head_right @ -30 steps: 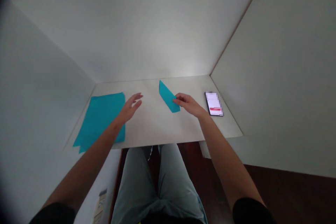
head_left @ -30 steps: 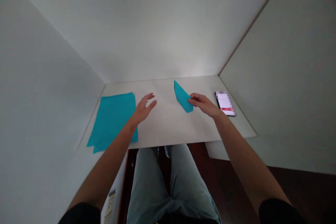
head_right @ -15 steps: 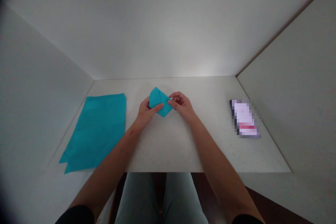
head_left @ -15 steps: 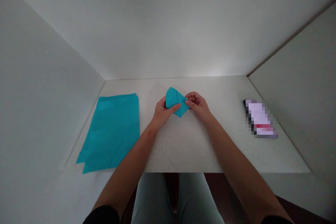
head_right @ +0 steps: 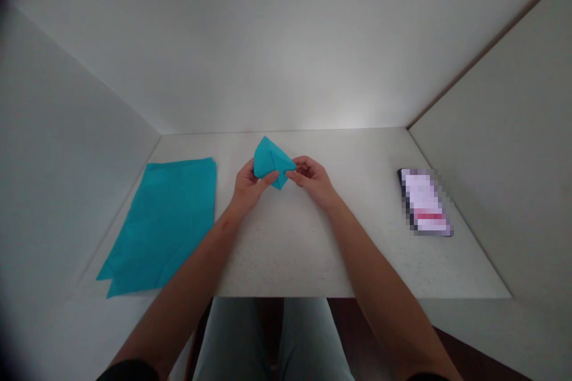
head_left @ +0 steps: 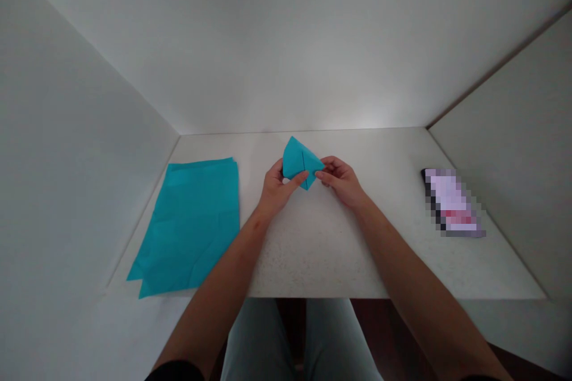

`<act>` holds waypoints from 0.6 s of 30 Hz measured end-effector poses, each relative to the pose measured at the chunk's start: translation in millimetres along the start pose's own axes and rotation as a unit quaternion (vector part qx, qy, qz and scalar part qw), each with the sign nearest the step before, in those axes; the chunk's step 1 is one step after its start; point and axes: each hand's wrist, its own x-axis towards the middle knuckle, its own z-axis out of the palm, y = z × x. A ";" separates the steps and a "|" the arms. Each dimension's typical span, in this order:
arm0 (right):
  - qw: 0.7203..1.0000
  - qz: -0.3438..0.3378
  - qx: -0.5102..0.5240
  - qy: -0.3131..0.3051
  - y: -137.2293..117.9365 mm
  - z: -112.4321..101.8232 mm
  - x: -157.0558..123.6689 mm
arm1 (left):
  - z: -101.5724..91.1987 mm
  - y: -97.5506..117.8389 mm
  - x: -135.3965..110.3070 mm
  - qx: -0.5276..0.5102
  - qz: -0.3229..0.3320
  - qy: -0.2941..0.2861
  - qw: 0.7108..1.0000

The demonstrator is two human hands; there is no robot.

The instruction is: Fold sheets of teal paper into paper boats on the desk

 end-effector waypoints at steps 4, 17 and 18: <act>1.000 -0.007 -0.005 0.001 2.7 -1.2 2.5 | 0.2 1.9 -3.8 0.031 0.015 -0.043 0.998; 0.997 0.017 0.068 -0.038 -2.7 -0.3 -2.2 | -4.9 3.2 -5.7 -0.066 -0.093 -0.191 0.975; 0.997 0.019 0.069 -0.032 -2.7 -0.1 -1.8 | -5.3 3.1 -5.0 -0.067 -0.082 -0.191 0.976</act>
